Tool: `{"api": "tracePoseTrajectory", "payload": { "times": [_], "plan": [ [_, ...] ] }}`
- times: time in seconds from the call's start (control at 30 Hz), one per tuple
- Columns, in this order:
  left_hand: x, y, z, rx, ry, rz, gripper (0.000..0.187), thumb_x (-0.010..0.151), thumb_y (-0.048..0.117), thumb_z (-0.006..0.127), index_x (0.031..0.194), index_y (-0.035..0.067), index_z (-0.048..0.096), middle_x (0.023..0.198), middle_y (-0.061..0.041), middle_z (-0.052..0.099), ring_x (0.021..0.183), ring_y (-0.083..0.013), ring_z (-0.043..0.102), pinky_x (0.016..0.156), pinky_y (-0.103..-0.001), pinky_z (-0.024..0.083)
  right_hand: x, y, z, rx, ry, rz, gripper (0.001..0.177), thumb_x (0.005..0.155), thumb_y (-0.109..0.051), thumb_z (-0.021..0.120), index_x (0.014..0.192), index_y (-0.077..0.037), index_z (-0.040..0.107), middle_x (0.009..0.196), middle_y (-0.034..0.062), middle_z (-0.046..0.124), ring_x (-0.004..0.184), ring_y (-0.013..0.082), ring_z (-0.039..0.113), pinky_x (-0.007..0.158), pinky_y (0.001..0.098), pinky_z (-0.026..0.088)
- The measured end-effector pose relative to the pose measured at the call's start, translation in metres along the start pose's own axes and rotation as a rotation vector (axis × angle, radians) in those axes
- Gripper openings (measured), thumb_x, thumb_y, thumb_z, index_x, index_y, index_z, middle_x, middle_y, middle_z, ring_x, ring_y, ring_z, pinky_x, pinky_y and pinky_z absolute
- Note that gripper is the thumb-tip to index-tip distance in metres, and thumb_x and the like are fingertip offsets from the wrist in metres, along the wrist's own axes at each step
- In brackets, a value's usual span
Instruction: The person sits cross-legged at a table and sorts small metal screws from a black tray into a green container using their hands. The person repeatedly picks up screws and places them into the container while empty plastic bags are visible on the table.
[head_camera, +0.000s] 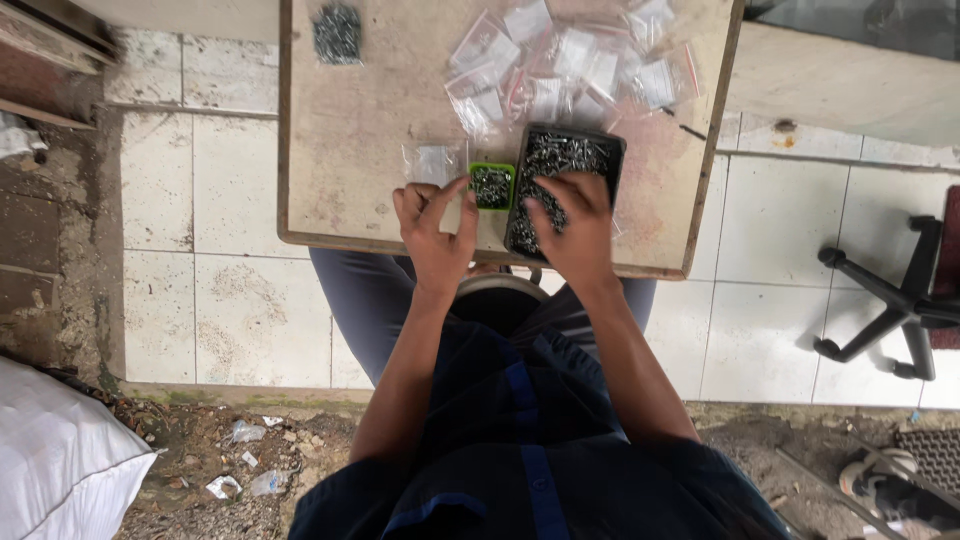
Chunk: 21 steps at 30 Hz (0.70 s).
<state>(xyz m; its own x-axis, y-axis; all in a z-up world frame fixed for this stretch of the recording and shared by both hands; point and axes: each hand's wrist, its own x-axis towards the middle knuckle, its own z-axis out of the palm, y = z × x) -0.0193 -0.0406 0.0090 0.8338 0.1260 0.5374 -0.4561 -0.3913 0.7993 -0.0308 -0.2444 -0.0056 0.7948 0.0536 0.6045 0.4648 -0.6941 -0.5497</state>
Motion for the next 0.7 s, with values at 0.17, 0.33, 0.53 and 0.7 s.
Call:
{"api": "tracePoseTrajectory", "payload": {
  "times": [0.17, 0.33, 0.53, 0.7],
  "plan": [
    [0.003, 0.007, 0.001, 0.137, -0.218, 0.057, 0.007, 0.108, 0.022, 0.071, 0.111, 0.02, 0.077, 0.1, 0.003, 0.036, 0.092, -0.0189, 0.038, 0.078, -0.041, 0.04, -0.013, 0.004, -0.04, -0.116, -0.154, 0.078, 0.024, 0.092, -0.003, 0.086, 0.115, -0.002, 0.081, 0.099, 0.0109, 0.062, 0.099, 0.0321, 0.059, 0.086, 0.0441, 0.053],
    [-0.009, 0.008, 0.033, 0.442, -0.476, 0.188, 0.009, 0.097, 0.031, 0.084, 0.098, 0.024, 0.079, 0.104, 0.003, 0.034, 0.097, -0.0214, 0.034, 0.076, -0.042, 0.034, -0.016, 0.004, -0.043, -0.273, -0.308, 0.053, 0.027, 0.092, -0.017, 0.093, 0.115, -0.006, 0.081, 0.094, 0.006, 0.059, 0.099, 0.0259, 0.047, 0.081, 0.0419, 0.053],
    [-0.02, 0.003, 0.045, 0.561, -0.546, 0.191, 0.008, 0.092, 0.03, 0.088, 0.092, 0.027, 0.08, 0.102, 0.004, 0.036, 0.097, -0.0206, 0.038, 0.075, -0.043, 0.032, -0.023, 0.014, -0.035, -0.186, -0.241, 0.103, 0.008, 0.095, -0.008, 0.089, 0.099, -0.011, 0.083, 0.09, 0.0035, 0.062, 0.098, 0.0236, 0.047, 0.083, 0.042, 0.053],
    [-0.026, -0.002, 0.052, 0.595, -0.538, 0.257, 0.016, 0.087, 0.027, 0.09, 0.081, 0.025, 0.075, 0.098, 0.003, 0.028, 0.096, -0.0221, 0.035, 0.075, -0.042, 0.031, -0.025, 0.019, -0.032, -0.177, -0.224, 0.099, 0.01, 0.097, -0.007, 0.084, 0.099, -0.014, 0.077, 0.09, 0.0009, 0.06, 0.097, 0.0225, 0.047, 0.082, 0.042, 0.054]
  ]
}}
